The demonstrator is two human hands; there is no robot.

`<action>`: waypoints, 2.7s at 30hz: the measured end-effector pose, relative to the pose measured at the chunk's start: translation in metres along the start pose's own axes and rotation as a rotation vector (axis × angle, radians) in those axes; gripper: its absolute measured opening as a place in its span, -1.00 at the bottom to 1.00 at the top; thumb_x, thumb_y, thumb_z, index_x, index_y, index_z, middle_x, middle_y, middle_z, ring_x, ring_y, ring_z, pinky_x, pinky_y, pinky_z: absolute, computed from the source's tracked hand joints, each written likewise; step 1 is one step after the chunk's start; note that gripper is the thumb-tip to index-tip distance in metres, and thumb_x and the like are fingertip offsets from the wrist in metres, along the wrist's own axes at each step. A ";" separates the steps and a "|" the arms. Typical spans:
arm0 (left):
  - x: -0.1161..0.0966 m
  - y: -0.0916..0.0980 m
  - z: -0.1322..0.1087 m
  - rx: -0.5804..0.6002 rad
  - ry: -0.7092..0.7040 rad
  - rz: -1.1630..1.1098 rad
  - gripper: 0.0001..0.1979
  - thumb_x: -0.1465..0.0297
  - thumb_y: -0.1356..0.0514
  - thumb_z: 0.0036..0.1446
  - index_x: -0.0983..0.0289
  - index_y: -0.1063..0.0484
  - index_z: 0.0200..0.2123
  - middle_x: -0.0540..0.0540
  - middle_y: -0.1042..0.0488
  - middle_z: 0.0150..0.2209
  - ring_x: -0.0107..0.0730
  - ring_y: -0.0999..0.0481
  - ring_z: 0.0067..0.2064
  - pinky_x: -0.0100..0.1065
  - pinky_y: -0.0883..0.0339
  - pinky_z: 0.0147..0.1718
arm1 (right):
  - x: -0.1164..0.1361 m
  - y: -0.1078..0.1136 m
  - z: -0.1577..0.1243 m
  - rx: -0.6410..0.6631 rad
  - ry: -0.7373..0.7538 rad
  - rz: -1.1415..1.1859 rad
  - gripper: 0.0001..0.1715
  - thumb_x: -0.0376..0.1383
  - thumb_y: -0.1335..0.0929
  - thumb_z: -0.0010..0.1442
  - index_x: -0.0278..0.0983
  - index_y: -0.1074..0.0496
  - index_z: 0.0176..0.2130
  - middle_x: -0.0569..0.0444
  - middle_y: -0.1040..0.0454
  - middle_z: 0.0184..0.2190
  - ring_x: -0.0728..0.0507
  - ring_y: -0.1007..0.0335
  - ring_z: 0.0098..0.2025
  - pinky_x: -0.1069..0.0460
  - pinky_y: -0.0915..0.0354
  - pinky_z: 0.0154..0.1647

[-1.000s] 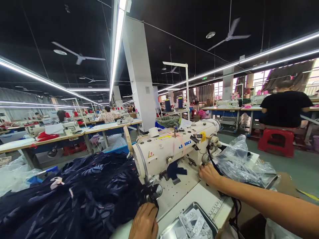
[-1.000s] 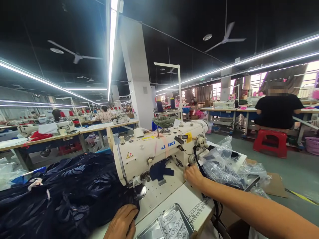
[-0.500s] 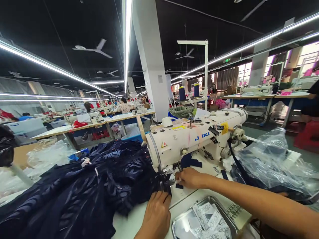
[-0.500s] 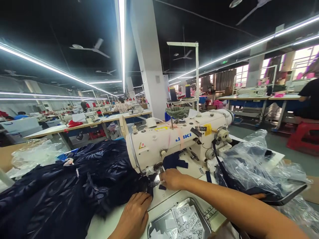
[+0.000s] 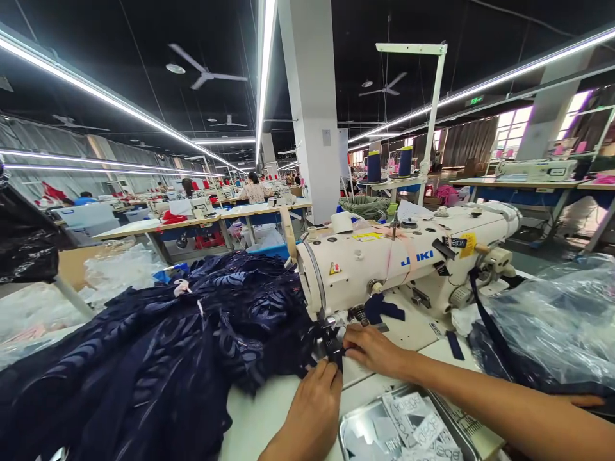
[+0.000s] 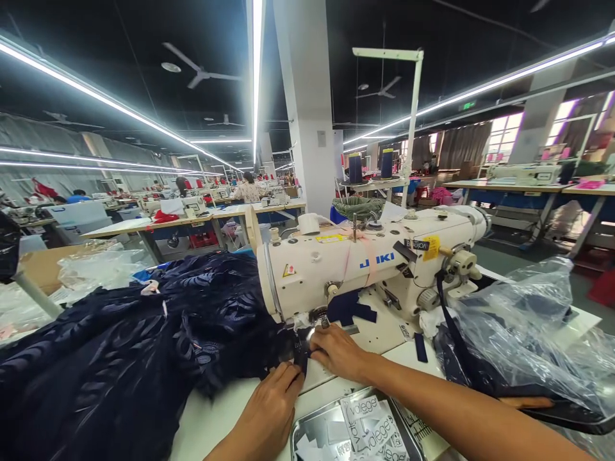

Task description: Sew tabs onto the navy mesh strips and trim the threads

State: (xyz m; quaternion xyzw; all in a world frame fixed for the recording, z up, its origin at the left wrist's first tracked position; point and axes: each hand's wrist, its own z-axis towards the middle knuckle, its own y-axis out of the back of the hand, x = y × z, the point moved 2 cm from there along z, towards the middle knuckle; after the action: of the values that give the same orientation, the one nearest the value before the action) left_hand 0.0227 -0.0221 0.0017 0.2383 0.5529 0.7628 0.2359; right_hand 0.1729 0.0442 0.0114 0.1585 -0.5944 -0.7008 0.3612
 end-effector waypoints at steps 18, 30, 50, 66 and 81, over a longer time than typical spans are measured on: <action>-0.004 0.003 0.001 0.024 -0.019 0.074 -0.62 0.65 -0.01 -0.10 0.40 -0.43 -0.19 0.24 -0.39 0.02 -0.18 -0.42 -0.06 -0.26 -0.35 -0.10 | -0.006 -0.010 0.029 0.109 0.025 0.288 -0.86 -0.47 -0.26 0.09 -0.30 -0.30 -0.48 0.21 -0.30 -0.57 0.04 -0.20 -0.51 0.16 -0.13 -0.47; 0.001 0.011 0.005 0.112 0.080 -0.100 -0.57 0.70 0.00 -0.21 0.32 -0.37 -0.22 0.17 -0.38 0.03 -0.19 -0.34 -0.02 -0.14 -0.27 -0.05 | -0.001 -0.007 0.020 0.034 0.068 0.199 -0.83 -0.45 -0.18 0.14 -0.30 -0.31 -0.39 0.08 -0.36 -0.49 -0.07 -0.22 -0.44 0.04 -0.17 -0.37; 0.002 -0.005 0.015 -0.150 0.110 -0.042 -0.64 0.67 -0.03 -0.08 0.33 -0.45 -0.22 0.13 -0.52 -0.16 -0.25 -0.46 -0.21 -0.28 -0.42 -0.21 | -0.005 0.006 0.005 -0.049 0.436 -0.153 -0.66 -0.51 -0.15 0.21 -0.44 -0.41 -0.11 -0.16 -0.47 -0.15 -0.21 -0.37 -0.14 -0.09 -0.27 -0.11; 0.007 -0.010 0.024 -0.047 0.199 -0.028 -0.66 0.61 -0.05 -0.03 0.30 -0.44 -0.17 0.10 -0.49 -0.10 -0.20 -0.41 -0.16 -0.18 -0.35 -0.20 | -0.012 -0.001 0.009 -0.010 0.332 -0.132 -0.51 -0.60 -0.16 0.09 -0.39 -0.38 -0.03 -0.17 -0.42 -0.04 -0.23 -0.34 -0.03 -0.13 -0.24 -0.01; 0.008 -0.009 0.030 -0.073 0.207 0.016 -0.64 0.64 -0.02 -0.03 0.33 -0.42 -0.15 0.12 -0.50 -0.12 -0.20 -0.41 -0.20 -0.19 -0.31 -0.23 | -0.015 -0.007 0.013 -0.069 0.267 -0.180 -0.54 -0.52 -0.14 0.15 -0.29 -0.36 -0.01 -0.11 -0.47 -0.15 -0.22 -0.34 -0.11 -0.11 -0.23 -0.10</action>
State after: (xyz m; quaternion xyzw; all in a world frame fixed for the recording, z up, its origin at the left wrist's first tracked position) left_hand 0.0362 0.0075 0.0023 0.1540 0.5442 0.8048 0.1802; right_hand 0.1720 0.0640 0.0046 0.2904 -0.5001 -0.7231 0.3778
